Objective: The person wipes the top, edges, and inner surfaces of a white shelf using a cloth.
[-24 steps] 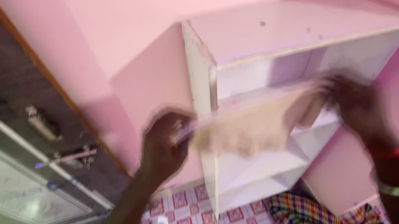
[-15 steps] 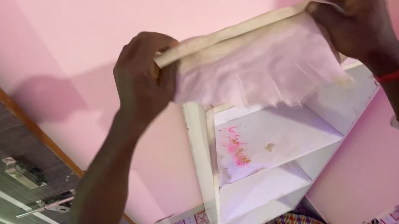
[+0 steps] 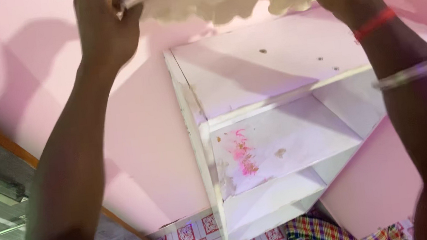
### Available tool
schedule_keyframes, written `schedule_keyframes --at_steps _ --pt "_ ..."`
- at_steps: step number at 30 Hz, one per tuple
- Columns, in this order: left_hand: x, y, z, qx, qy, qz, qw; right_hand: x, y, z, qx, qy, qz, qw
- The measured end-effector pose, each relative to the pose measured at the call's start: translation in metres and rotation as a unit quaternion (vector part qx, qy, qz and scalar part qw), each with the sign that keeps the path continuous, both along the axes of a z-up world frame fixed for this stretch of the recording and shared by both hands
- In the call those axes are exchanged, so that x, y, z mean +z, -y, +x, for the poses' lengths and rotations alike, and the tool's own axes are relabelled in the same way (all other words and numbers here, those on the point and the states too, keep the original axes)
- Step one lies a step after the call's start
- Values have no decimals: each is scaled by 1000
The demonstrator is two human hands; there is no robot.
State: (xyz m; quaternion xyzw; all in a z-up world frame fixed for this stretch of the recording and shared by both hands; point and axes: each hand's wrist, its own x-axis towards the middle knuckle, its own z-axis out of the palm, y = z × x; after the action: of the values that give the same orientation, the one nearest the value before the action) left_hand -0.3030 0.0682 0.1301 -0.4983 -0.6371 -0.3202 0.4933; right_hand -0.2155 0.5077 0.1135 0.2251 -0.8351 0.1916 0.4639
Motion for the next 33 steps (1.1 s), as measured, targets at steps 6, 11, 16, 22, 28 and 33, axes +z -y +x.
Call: schedule_keyframes --at_steps 6,11,16,22,28,33 --pt "-62 28 104 33 158 -146 976 -36 9 60 4 171 106 979" --pt "-79 22 135 54 194 -276 940 -64 10 91 68 175 171 967" --pt "-58 26 153 -24 184 -299 936 -52 6 110 80 156 207 962" --pt "-43 -29 135 -1 220 -305 926 -52 47 85 101 177 158 966" --pt "-67 -73 98 79 308 -476 820 -60 99 42 -58 470 303 827" --pt "-75 -79 59 94 336 -529 774 -61 100 19 -44 476 299 826"
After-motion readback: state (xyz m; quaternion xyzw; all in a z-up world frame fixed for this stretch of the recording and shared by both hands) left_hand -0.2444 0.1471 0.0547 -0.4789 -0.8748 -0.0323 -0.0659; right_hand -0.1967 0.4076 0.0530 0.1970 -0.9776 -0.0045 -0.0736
